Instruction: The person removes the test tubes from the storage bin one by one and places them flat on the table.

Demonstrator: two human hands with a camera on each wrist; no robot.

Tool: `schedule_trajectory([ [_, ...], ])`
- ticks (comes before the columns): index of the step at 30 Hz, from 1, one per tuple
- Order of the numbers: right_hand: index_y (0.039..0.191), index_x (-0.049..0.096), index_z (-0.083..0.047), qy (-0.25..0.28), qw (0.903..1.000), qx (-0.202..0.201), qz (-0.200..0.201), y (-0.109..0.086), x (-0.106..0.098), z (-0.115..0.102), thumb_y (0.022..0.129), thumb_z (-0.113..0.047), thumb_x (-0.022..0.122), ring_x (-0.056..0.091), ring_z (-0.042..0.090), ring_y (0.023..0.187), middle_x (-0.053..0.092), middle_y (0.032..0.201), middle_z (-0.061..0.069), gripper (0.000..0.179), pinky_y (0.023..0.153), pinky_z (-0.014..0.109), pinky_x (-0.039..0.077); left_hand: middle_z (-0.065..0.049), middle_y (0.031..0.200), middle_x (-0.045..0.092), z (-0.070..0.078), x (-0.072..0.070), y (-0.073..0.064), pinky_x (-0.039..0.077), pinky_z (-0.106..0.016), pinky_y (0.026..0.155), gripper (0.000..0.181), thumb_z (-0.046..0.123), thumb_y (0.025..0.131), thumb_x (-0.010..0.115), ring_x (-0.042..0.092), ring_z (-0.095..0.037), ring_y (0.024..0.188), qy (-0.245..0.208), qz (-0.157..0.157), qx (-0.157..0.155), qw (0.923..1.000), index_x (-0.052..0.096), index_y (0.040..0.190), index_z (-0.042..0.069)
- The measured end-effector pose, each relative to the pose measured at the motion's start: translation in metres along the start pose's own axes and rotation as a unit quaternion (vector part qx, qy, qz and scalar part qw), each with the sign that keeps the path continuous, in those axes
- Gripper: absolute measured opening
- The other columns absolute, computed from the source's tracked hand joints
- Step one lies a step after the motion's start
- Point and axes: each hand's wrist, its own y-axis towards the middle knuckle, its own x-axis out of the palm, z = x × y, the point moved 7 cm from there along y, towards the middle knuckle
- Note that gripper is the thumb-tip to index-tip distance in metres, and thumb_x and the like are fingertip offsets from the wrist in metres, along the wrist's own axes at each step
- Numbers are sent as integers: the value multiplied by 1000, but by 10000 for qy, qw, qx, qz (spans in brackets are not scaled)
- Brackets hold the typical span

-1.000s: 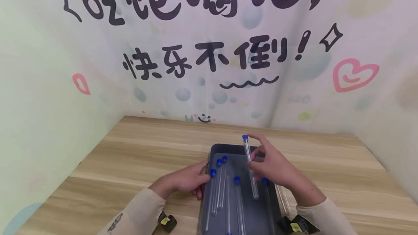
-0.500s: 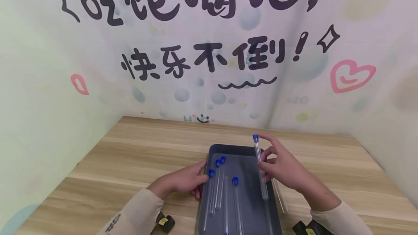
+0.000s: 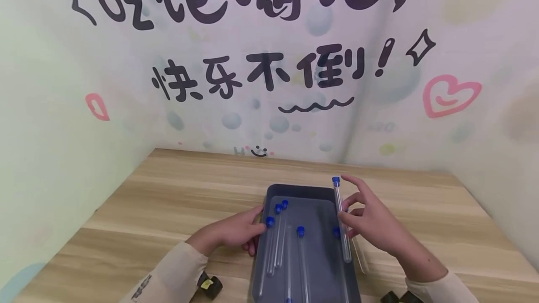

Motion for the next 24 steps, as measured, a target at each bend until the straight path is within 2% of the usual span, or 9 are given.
schedule_trajectory([
  [8, 149, 19, -26, -89, 9999, 61, -13, 3, 0, 3, 84, 1, 61, 59, 24, 55, 49, 100, 22, 82, 50, 40, 56, -10, 68, 65, -1, -1, -2, 52, -30, 48, 64, 23, 99, 44, 63, -20, 53, -1, -7, 32, 10000, 12, 153, 9],
  [20, 148, 19, -28, -374, 9992, 66, 125, 2, -7, 4, 85, 1, 59, 61, 24, 55, 50, 102, 21, 81, 49, 39, 56, -10, 67, 65, 0, 0, -2, 51, -29, 46, 56, 20, 101, 38, 63, -20, 52, -92, -85, 120, 9998, 16, 152, 13],
  [24, 149, 16, -30, -412, 9991, 77, 92, 0, -10, 4, 85, 1, 58, 61, 24, 54, 51, 102, 21, 82, 49, 40, 56, -10, 66, 65, 0, 0, 0, 50, -28, 45, 56, 20, 102, 37, 64, -21, 52, -49, -47, 139, 9999, 15, 152, 11],
])
